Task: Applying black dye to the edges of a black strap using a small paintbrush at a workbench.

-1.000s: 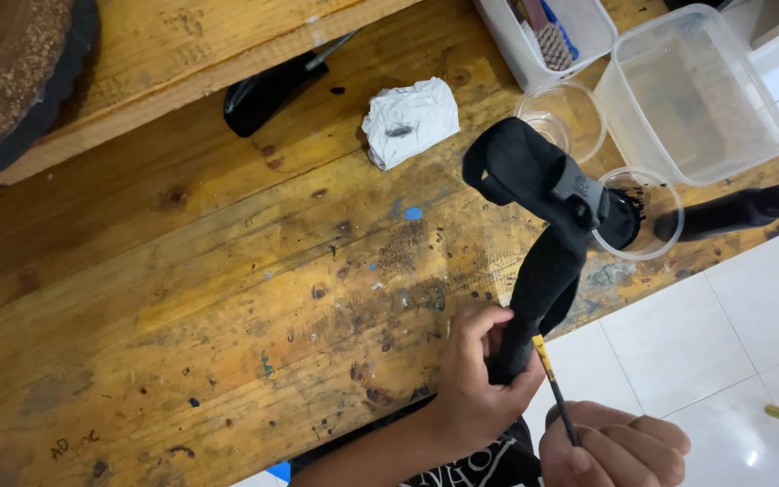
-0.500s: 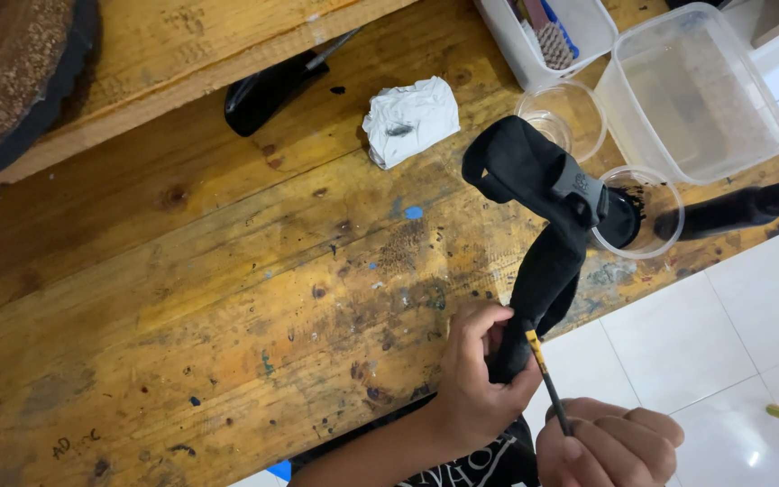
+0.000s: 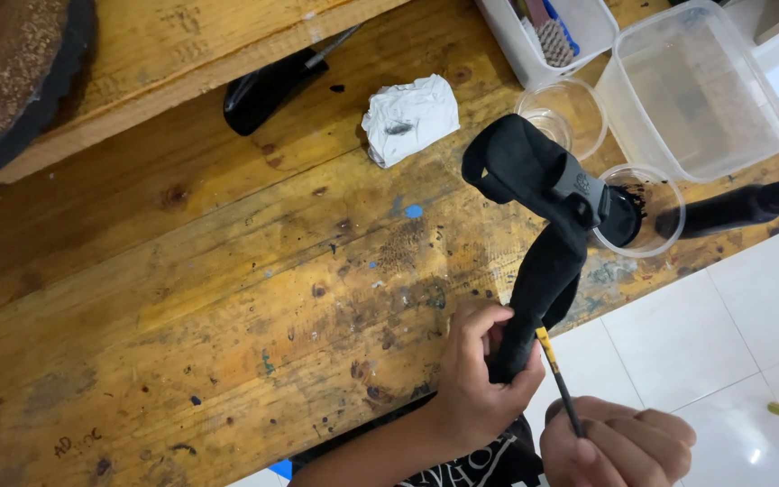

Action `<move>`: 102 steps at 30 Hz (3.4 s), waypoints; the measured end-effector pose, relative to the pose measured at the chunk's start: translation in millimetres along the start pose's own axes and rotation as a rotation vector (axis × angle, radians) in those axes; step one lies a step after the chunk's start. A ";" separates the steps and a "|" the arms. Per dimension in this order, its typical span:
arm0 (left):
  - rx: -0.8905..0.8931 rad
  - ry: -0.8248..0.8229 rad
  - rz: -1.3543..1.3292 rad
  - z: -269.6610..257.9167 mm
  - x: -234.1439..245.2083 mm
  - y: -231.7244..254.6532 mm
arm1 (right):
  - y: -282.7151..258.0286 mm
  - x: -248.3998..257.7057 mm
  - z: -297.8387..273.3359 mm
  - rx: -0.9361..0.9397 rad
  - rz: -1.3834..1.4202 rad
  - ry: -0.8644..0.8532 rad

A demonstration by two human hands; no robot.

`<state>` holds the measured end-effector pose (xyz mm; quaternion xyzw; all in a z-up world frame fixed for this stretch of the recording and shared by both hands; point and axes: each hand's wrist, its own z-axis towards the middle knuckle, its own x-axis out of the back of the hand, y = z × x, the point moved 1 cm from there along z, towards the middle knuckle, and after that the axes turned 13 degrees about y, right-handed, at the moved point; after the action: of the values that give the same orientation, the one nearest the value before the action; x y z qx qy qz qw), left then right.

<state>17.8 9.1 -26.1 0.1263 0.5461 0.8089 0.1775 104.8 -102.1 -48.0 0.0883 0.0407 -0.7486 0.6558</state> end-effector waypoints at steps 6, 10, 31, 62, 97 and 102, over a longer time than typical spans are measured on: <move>0.016 -0.008 0.001 -2.2 -0.4 -1.7 | 1.8 8.2 -8.6 -0.024 -0.053 0.008; -0.002 -0.008 0.006 3.7 -0.8 3.5 | 0.9 -1.2 -4.6 -0.080 -0.004 0.069; 0.030 -0.017 -0.004 -0.3 0.0 1.0 | -13.4 8.5 -8.6 -0.163 -0.093 0.037; 0.009 -0.026 0.005 14.9 0.3 6.3 | 109.1 -41.5 -25.4 -0.428 -0.325 -0.311; 0.199 0.031 -0.325 3.9 7.1 5.4 | -3.9 -31.5 0.9 -0.410 0.040 0.375; 0.196 0.041 -0.352 1.5 7.7 3.4 | -5.0 -28.5 1.7 -0.440 0.063 0.364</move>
<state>10.9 12.4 -22.4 0.0292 0.6392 0.7110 0.2918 103.3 -73.9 -41.3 0.0780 0.3166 -0.6729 0.6640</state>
